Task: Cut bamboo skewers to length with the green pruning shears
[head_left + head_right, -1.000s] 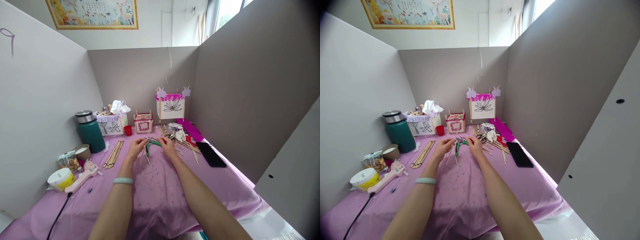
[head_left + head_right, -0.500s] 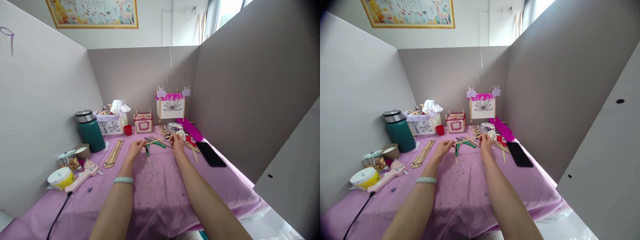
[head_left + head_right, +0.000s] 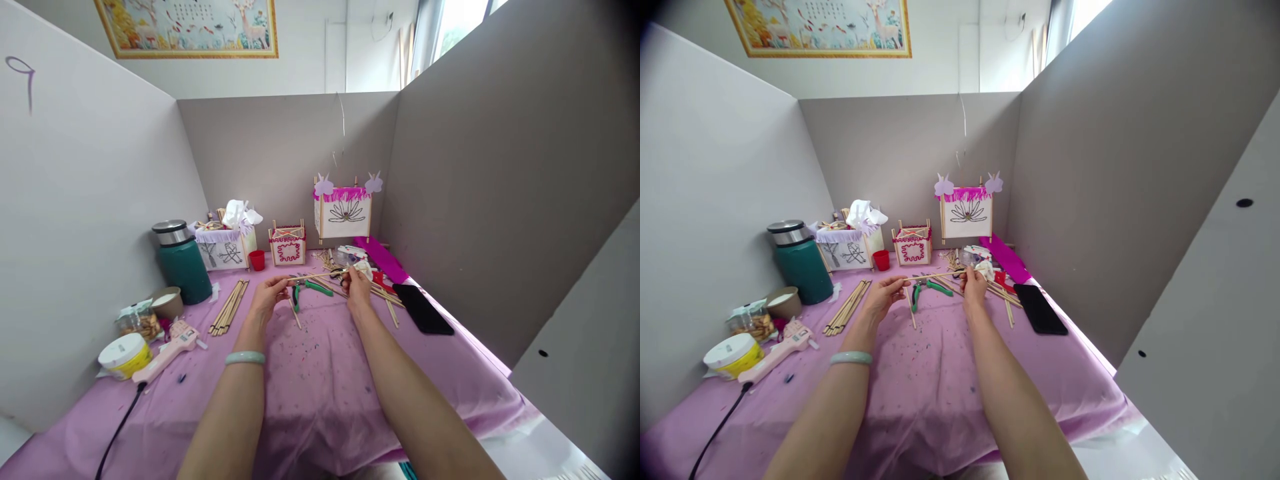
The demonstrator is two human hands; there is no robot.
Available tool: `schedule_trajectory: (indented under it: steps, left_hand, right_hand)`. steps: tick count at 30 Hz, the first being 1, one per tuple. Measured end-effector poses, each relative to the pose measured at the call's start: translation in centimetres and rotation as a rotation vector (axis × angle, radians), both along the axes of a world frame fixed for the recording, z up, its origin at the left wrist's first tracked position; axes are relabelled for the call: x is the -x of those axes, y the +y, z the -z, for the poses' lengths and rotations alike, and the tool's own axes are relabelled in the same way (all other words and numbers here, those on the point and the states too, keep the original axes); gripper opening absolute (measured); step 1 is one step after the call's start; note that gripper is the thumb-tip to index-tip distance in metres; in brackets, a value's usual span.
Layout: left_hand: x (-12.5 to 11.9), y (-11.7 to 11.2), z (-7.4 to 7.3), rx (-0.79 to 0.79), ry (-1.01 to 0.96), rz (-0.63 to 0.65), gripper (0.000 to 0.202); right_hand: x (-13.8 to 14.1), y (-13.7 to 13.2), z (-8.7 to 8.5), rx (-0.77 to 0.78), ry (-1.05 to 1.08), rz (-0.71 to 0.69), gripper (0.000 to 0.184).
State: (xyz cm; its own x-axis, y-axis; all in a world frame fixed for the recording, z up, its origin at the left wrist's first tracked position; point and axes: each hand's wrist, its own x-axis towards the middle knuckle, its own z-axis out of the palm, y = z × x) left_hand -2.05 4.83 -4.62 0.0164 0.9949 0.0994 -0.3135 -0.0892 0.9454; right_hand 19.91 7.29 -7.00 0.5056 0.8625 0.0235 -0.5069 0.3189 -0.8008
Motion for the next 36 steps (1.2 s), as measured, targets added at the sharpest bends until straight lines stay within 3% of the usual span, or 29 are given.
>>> schedule_trajectory:
  steps: [9,22,29,36]
  left_hand:
    - [0.9,0.9,0.7,0.085,-0.110,-0.230,0.022]
    - [1.3,1.4,1.1,0.057,-0.244,-0.169,0.018]
    - [1.1,1.3,0.7,0.083,-0.231,-0.226,0.019]
    - [1.1,1.5,0.8,0.018,-0.181,-0.355,0.019]
  right_hand:
    - [-0.6,0.3,0.1,-0.054,0.064,0.000,0.027]
    - [-0.9,0.2,0.0,-0.105,0.235,-0.098,0.013]
    - [-1.0,0.4,0.1,-0.128,0.225,-0.081,0.022]
    - [-0.8,0.7,0.4,-0.079,0.098,0.024,0.035]
